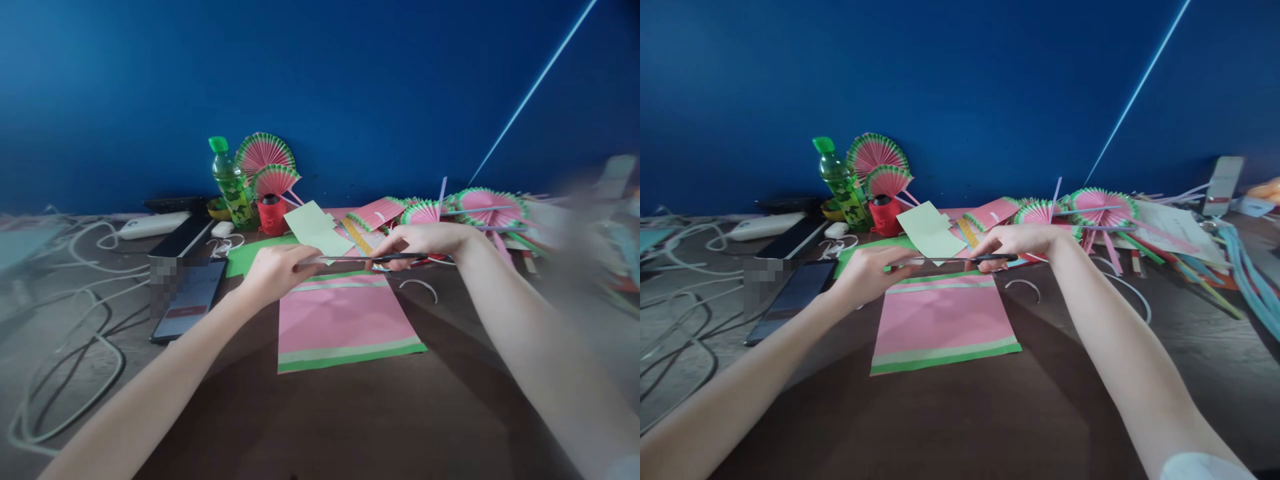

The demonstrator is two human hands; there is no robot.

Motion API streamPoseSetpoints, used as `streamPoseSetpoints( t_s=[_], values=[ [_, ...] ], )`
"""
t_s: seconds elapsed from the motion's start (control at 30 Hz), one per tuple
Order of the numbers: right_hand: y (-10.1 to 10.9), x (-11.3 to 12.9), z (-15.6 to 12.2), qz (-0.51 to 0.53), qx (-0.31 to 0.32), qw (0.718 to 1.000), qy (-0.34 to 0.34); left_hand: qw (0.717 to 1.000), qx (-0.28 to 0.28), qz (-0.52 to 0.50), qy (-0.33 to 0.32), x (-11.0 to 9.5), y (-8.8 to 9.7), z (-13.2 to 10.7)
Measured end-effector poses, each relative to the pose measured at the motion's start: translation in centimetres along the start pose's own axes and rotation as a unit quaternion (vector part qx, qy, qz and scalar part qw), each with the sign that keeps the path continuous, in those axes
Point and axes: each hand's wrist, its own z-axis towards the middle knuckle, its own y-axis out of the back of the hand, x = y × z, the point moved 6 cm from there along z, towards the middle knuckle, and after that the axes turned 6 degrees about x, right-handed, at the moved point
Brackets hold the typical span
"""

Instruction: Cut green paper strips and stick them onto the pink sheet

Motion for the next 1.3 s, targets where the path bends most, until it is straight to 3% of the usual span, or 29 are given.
streamPoseSetpoints(
  t_s=[0.57, 1.3],
  values=[
    [-0.3, 0.5, 0.7, 0.013, -0.018, 1.000, 0.007, 0.999, -0.025, 0.035, -0.009, -0.3, 0.1, 0.0],
    [-0.6, 0.4, 1.1, 0.028, -0.010, 1.000, 0.009, 0.999, -0.008, 0.035, -0.010, -0.4, -0.1, -0.1]
  ],
)
